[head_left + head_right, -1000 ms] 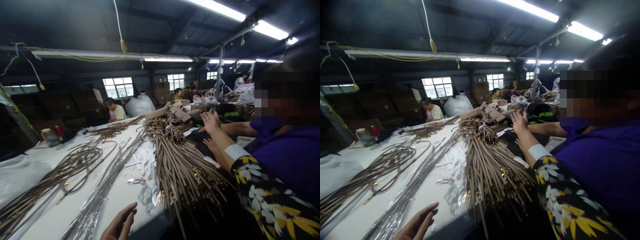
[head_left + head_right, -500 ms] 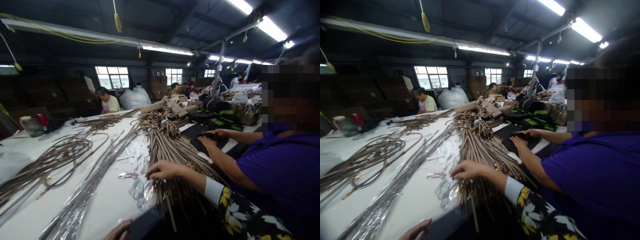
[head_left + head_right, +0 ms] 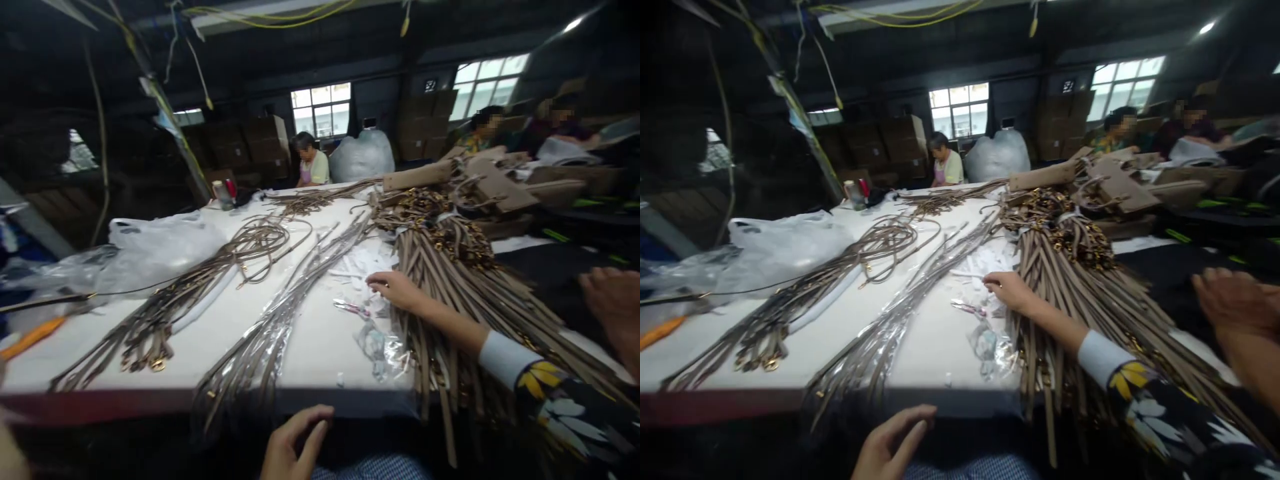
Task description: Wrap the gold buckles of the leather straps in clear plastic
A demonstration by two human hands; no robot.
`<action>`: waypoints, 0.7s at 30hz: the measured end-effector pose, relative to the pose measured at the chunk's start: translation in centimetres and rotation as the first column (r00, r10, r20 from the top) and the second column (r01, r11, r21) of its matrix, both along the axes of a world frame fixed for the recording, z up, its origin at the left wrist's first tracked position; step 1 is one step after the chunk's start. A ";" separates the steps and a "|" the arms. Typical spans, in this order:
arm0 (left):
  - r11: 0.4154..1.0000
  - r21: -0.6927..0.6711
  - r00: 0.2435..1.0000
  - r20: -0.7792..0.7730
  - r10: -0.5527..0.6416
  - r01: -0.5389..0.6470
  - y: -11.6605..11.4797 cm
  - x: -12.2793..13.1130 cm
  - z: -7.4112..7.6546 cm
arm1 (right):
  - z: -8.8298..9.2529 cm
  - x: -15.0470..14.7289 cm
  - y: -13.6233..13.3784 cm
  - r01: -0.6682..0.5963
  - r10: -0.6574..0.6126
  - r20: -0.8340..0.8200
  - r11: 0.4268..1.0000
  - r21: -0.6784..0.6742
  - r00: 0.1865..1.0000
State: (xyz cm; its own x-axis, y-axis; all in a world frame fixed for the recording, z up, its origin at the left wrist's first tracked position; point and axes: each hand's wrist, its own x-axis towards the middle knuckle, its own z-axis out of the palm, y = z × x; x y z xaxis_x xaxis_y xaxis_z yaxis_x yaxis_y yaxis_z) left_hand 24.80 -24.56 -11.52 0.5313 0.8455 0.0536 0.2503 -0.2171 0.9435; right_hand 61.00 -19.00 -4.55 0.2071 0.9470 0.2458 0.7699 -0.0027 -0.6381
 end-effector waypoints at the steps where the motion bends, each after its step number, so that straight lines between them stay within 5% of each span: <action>1: 1.000 0.005 1.000 0.002 0.004 -0.004 0.1 0.0 0.2 | -0.2 0.0 1.4 0.006 -0.006 0.007 1.000 0.013 1.000; 6: 0.977 0.194 0.992 -0.075 0.103 -0.086 2.7 -0.6 2.3 | -1.1 -2.1 7.8 0.002 -0.002 -0.049 1.000 -0.009 0.999; 9: 0.837 0.499 0.935 -0.131 0.329 -0.224 7.1 -0.9 4.1 | -1.8 -4.6 10.7 -0.037 0.021 -0.173 0.995 -0.093 0.985; 11: 0.731 0.651 0.860 -0.238 0.451 -0.203 10.6 -0.7 4.9 | -2.4 -6.5 12.1 -0.043 0.003 -0.271 0.989 -0.141 0.963; 15: 0.785 0.616 0.695 -0.538 0.477 -0.062 15.5 0.1 5.1 | -3.0 -9.5 13.6 -0.024 -0.071 -0.457 0.980 -0.199 0.887; 21: 0.774 0.628 0.705 -0.514 0.488 -0.078 15.8 -0.5 5.3 | -1.8 -10.1 13.5 0.028 -0.091 -0.659 0.994 -0.106 0.747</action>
